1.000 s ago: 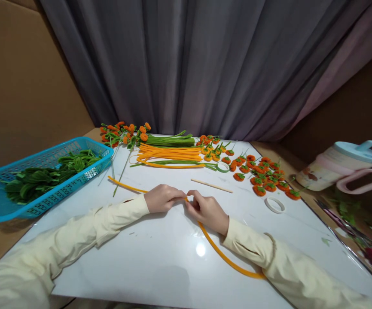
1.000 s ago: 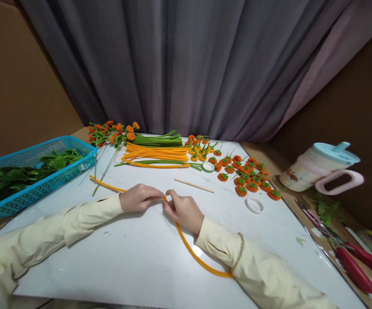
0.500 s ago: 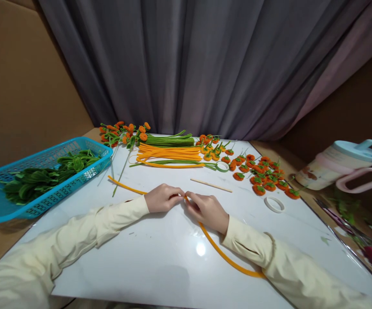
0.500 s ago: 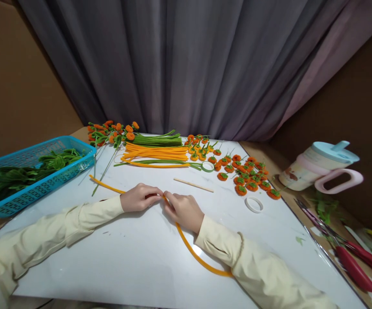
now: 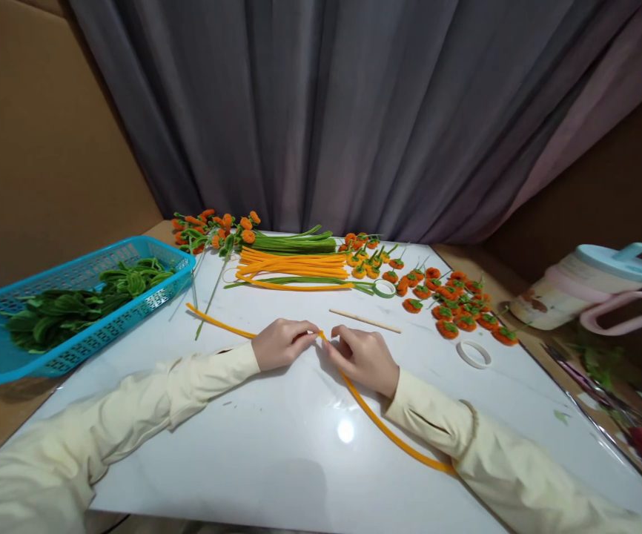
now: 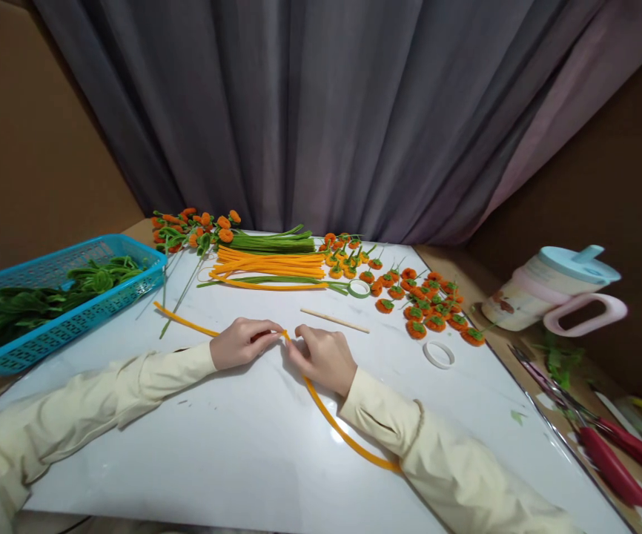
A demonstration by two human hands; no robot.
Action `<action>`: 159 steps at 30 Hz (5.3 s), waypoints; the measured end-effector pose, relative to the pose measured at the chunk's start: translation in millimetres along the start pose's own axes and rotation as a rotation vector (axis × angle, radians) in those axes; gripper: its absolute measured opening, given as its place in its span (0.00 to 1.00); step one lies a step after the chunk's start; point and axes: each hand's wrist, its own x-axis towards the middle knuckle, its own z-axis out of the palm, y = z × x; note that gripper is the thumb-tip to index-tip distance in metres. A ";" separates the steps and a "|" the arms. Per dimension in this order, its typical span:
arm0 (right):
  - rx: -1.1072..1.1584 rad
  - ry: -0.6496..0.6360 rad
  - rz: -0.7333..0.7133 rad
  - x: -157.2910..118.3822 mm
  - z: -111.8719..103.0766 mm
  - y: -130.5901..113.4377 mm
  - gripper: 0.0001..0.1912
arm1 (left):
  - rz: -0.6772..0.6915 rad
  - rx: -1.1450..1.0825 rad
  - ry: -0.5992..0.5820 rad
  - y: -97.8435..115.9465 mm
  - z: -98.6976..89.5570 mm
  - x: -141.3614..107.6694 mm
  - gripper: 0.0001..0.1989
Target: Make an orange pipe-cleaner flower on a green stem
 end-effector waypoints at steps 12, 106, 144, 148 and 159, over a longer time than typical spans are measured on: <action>-0.214 -0.143 -0.079 2.4 0.4 -4.9 0.09 | 0.073 0.068 0.009 -2.1 7.3 -5.0 0.12; 0.181 0.124 -0.332 1.2 3.6 0.8 0.06 | 0.324 0.538 -0.402 13.0 -29.7 5.0 0.10; 0.104 0.176 -0.334 -1.7 9.0 -0.9 0.08 | 0.241 0.480 -0.429 8.9 -27.8 6.1 0.11; 0.087 0.180 -0.348 -2.2 8.1 -1.2 0.08 | 0.190 0.398 -0.430 8.6 -28.0 6.8 0.11; 0.039 0.233 -0.419 -3.5 6.4 1.0 0.09 | 0.158 0.361 -0.419 10.4 -26.0 6.0 0.11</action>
